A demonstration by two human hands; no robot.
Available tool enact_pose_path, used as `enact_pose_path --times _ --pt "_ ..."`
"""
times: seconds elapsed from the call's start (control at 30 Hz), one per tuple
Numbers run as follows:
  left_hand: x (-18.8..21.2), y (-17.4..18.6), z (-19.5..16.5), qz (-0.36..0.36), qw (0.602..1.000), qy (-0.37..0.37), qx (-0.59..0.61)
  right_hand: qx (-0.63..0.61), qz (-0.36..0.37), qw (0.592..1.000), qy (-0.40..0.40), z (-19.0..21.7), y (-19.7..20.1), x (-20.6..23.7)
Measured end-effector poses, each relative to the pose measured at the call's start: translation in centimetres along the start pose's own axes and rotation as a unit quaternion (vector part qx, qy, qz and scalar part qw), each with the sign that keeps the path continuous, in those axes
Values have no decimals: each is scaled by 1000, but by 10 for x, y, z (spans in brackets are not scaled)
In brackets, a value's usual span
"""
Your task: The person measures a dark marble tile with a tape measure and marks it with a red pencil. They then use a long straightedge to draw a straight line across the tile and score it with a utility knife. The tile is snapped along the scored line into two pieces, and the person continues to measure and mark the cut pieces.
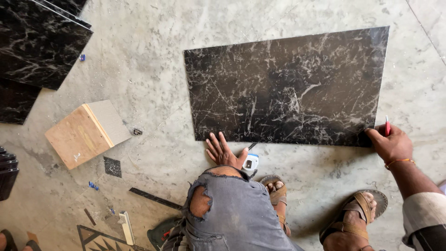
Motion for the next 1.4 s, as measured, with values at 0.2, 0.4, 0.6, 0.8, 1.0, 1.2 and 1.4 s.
enact_pose_path --times 0.2,0.4,0.6,0.8,1.0,1.2,1.4 --pt "-2 5 2 54 998 11 -16 5 12 1000 -1 6 0 -2" --pt "-3 8 4 97 995 13 -7 17 7 1000 17 11 3 -5" --pt "-2 6 11 102 995 14 -2 2 6 1000 6 11 0 -4" --pt "-4 2 15 98 995 5 -4 -4 6 1000 15 10 0 -4" --pt "-3 -3 20 87 996 -5 2 1 3 1000 15 5 -3 -5" --pt "-5 -11 25 96 995 5 -3 -13 2 1000 17 -2 -6 -6" --pt "-5 -16 25 91 996 -7 -5 -18 0 1000 20 -3 -4 -8"
Point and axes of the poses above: each hand's wrist, its own x-axis away from the middle knuckle, its own y-axis out of the back of the hand, z = x × y, the point moved 7 cm from there along -x, towards the middle knuckle, and after that the axes turned 10 degrees about y, right-handed, at the moved point
